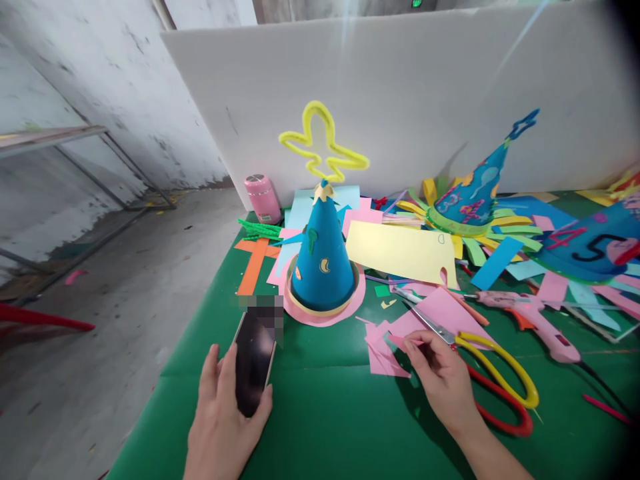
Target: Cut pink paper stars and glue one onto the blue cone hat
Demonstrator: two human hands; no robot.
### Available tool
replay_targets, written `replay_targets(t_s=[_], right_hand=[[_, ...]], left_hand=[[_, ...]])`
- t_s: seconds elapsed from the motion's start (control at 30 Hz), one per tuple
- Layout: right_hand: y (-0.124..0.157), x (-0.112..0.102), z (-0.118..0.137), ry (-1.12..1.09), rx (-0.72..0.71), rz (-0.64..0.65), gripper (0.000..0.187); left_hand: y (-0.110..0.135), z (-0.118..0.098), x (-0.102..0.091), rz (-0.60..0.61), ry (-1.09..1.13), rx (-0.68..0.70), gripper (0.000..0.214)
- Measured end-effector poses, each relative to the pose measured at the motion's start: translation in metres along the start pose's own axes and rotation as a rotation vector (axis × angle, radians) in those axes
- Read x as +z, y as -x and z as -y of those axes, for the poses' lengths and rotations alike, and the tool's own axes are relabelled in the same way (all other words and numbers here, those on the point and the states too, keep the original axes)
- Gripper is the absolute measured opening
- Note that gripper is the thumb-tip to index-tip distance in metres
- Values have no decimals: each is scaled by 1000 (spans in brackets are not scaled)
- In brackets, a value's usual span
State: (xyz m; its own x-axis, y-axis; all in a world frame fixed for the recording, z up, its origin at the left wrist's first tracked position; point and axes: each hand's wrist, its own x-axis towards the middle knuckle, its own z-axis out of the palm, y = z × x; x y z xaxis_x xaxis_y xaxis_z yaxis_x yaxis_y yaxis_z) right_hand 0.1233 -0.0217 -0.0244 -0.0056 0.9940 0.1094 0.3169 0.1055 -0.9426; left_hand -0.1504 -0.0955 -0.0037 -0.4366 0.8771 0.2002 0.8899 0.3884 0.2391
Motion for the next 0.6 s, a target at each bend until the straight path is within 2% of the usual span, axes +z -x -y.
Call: replay_targets(t_s=[0.17, 0.4, 0.5, 0.6], right_hand=[[1, -1, -1, 20, -21, -8, 15], [2, -1, -4, 25, -33, -34, 15], [2, -1, -4, 33, -49, -55, 16], [2, -1, -4, 44, -62, -64, 15]], left_hand=[[-1, -5, -2, 6, 58, -48, 58], [-2, -4, -1, 5, 32, -27, 58], [-1, 4, 3, -25, -5, 72, 61], [4, 15, 6, -118, -44, 218, 58]])
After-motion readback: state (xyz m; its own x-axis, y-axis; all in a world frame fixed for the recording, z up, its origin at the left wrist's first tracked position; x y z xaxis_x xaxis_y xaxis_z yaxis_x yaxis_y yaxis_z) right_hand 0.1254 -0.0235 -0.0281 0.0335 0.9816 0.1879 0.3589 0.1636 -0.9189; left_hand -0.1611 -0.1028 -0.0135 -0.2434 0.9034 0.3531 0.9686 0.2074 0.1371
